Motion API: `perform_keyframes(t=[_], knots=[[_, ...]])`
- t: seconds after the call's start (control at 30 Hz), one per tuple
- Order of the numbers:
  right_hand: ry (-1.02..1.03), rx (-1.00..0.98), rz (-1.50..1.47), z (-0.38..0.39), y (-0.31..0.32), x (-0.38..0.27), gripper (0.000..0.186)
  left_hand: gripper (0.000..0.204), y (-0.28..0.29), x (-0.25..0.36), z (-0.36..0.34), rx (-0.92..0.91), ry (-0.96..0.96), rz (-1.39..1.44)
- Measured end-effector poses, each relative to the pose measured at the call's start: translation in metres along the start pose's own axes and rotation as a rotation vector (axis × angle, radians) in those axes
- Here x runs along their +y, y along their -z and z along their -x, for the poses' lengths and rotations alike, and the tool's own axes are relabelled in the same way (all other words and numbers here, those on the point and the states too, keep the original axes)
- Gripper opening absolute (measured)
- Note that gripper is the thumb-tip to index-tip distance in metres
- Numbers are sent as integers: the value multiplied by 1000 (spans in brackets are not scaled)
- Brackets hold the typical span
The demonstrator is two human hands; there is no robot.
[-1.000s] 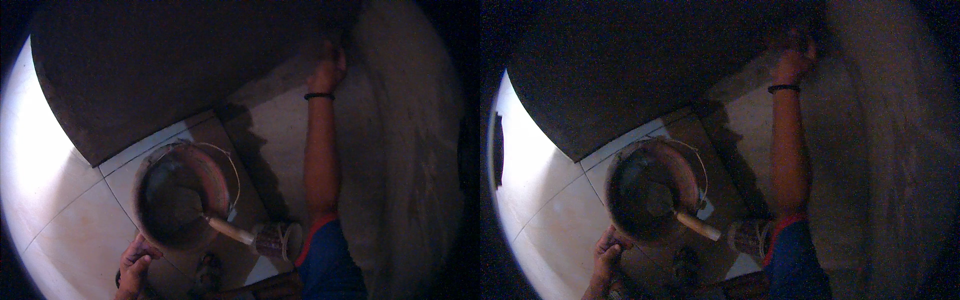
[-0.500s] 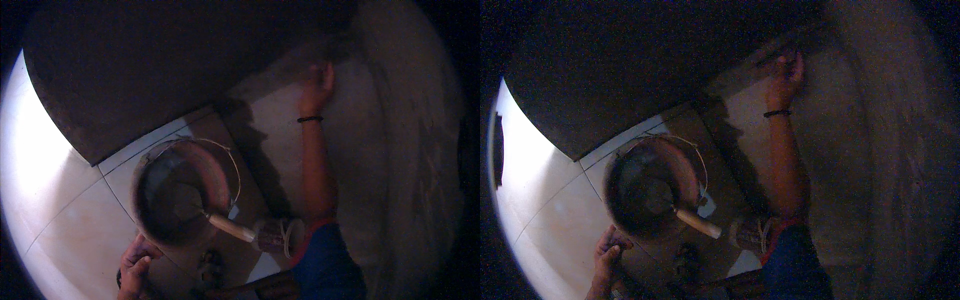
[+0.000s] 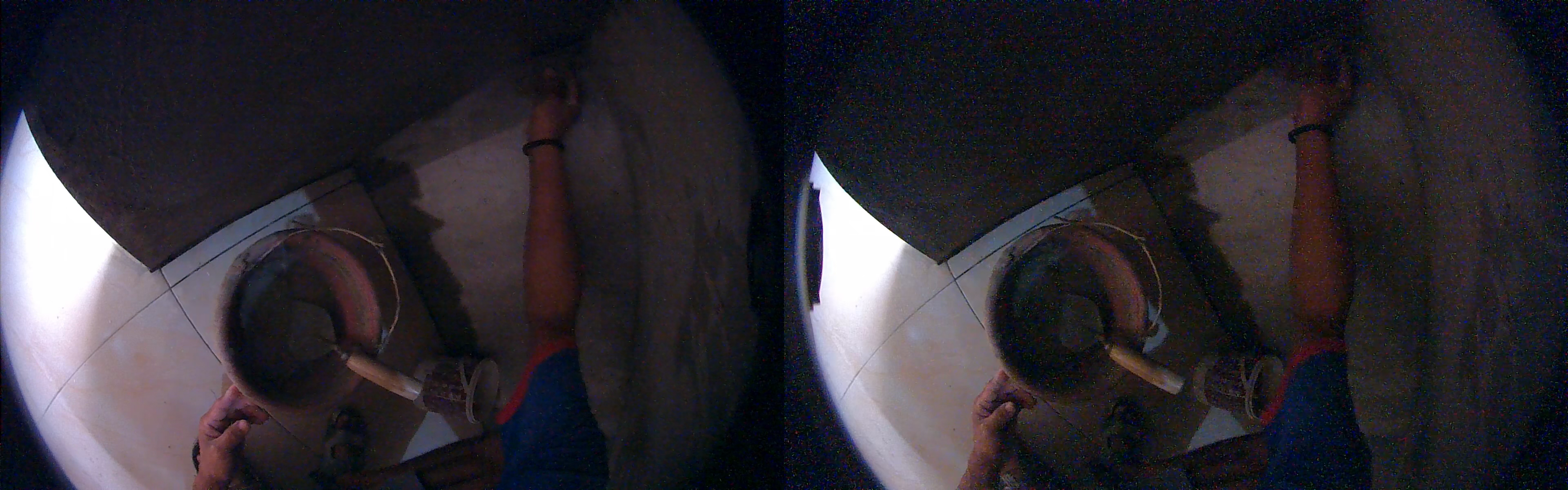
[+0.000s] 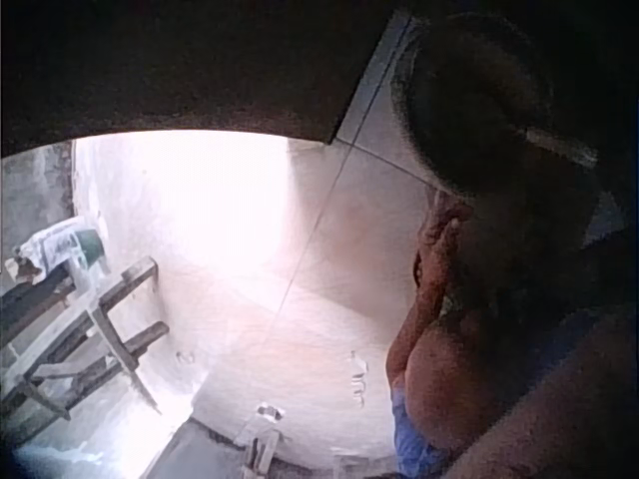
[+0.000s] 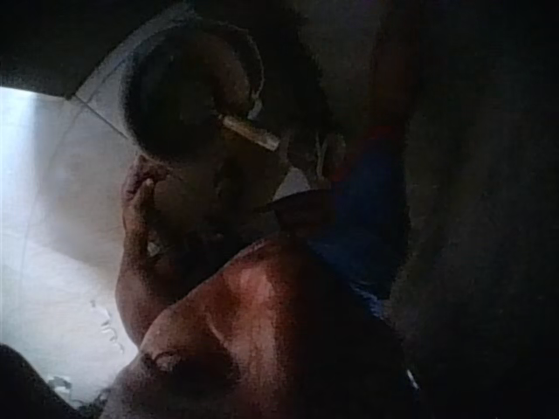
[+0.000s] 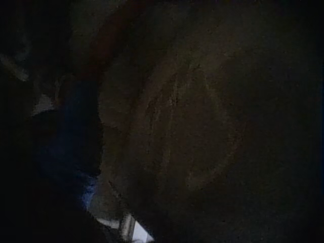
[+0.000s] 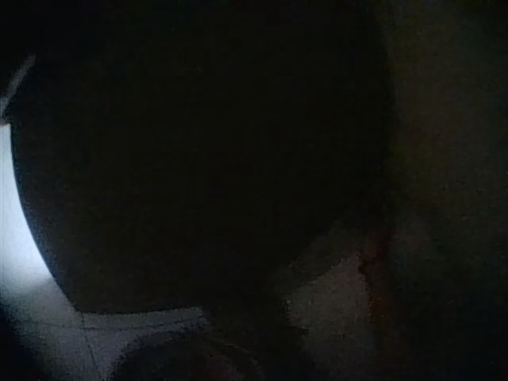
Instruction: The person applies plaster to a wall corner using a trowel and a hawk, taking material from a bucket on the floor.
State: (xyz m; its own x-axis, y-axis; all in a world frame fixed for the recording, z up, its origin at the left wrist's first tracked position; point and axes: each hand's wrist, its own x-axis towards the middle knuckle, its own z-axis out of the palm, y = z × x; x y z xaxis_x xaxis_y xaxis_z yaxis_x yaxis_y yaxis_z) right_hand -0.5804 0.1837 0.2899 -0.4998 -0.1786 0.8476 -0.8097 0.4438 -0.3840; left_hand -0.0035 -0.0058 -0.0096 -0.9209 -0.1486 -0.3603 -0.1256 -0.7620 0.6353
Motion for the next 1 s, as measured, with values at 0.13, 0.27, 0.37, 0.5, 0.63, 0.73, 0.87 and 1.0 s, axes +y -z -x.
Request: perform_keyframes(t=[0.13,0.27,0.37,0.5,0.63,0.73,0.87,1.0], knots=[[-98,-93,-222,5,0,31,41,61,-1,-1,0,16,5,26],[115,0,62,36,-19,43,44,60,1,0,1,-10,30,58],[216,4,236,59,-28,42,46,60,3,2,0,-34,23,61],[-180,-15,-326,84,-44,51,46,60,7,3,1,-33,46,43],[172,66,385,106,-50,63,46,60,6,3,2,-34,32,11],[-26,-16,153,135,-55,61,46,59,3,5,4,-31,44,23],[-127,-26,378,173,-64,51,48,59,-2,5,7,-36,11,50],[-378,-246,209,201,-63,59,52,60,0,4,5,-95,-39,67]])
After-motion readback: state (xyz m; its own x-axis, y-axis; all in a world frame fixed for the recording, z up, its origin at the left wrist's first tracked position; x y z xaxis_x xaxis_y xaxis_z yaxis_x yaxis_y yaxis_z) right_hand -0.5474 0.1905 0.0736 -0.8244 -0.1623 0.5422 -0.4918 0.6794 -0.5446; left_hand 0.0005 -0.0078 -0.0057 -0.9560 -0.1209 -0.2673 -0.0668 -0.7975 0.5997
